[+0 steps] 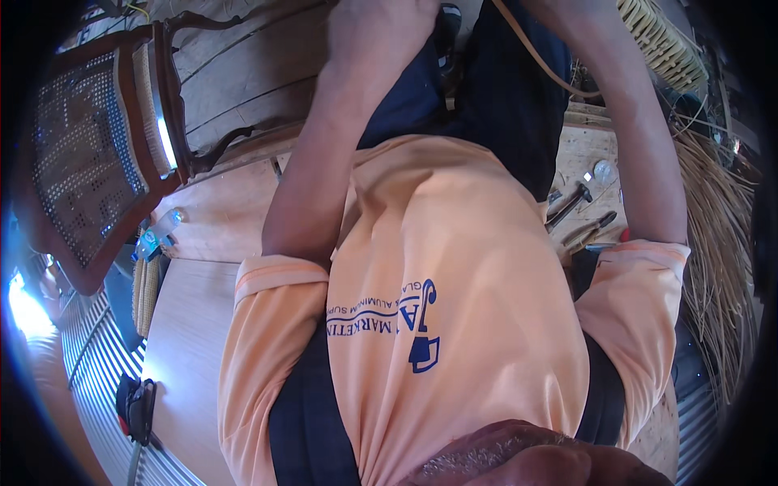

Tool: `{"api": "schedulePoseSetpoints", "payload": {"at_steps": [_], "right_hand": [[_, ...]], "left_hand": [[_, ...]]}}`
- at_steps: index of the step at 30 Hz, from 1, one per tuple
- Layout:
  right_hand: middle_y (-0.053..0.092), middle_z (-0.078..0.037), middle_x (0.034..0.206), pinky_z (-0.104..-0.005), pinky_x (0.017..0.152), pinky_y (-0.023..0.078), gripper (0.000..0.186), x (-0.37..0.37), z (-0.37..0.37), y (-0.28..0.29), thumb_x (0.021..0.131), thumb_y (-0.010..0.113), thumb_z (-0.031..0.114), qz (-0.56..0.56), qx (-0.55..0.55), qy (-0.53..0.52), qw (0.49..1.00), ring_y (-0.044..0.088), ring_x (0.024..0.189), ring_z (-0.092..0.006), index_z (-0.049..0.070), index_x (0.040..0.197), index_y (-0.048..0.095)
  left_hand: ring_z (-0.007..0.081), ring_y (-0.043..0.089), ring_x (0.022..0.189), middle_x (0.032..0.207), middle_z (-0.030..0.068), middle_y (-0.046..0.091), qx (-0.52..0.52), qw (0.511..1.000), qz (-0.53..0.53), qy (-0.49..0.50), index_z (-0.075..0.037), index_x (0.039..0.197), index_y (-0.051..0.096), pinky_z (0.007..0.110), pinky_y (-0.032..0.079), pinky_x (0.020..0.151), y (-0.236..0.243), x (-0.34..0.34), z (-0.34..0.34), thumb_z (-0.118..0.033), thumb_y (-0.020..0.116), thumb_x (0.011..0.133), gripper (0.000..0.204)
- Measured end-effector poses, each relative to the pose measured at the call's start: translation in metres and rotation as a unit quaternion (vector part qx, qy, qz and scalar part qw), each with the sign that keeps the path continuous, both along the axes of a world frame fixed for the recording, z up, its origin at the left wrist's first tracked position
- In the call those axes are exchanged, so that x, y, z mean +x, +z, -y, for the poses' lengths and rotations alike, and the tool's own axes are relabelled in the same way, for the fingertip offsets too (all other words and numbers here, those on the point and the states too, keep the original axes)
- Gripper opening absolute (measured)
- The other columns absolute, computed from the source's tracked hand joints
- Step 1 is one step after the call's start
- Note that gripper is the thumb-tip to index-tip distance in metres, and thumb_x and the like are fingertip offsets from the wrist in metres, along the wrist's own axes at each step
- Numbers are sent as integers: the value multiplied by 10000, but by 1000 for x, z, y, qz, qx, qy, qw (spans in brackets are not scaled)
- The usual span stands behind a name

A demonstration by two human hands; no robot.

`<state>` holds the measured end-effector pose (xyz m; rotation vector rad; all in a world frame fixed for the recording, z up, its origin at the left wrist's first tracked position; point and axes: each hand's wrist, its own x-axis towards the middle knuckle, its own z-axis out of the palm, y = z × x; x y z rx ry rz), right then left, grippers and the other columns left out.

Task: Weaving and trimming rattan material to repair or create a furniture component.

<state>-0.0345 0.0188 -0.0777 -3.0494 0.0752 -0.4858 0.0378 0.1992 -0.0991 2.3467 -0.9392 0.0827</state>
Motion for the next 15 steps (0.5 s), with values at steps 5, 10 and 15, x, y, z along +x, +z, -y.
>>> {"api": "schedulePoseSetpoints", "payload": {"at_steps": [5,10,15], "right_hand": [[614,-195,713,-442,612,486,206,-6,13,13,904,584,245,-136,28,-30,990,623,695,-366,43,892,623],[605,-214,737,-450,622,473,213,-12,15,23,916,576,234,-99,147,19,984,607,712,-383,28,909,630],[591,-217,721,-457,603,455,217,-14,16,24,908,592,232,-116,106,16,987,597,691,-387,18,892,624]], "left_hand": [[437,620,769,765,260,609,85,994,57,-28,2,828,563,511,483,668,27,9,-6,-131,503,913,169],[459,611,728,698,280,583,71,995,32,-63,25,804,548,526,485,647,21,8,6,-102,518,885,154],[468,616,730,694,301,580,64,997,14,-44,35,791,544,530,492,649,15,8,12,-98,522,874,158]]}}
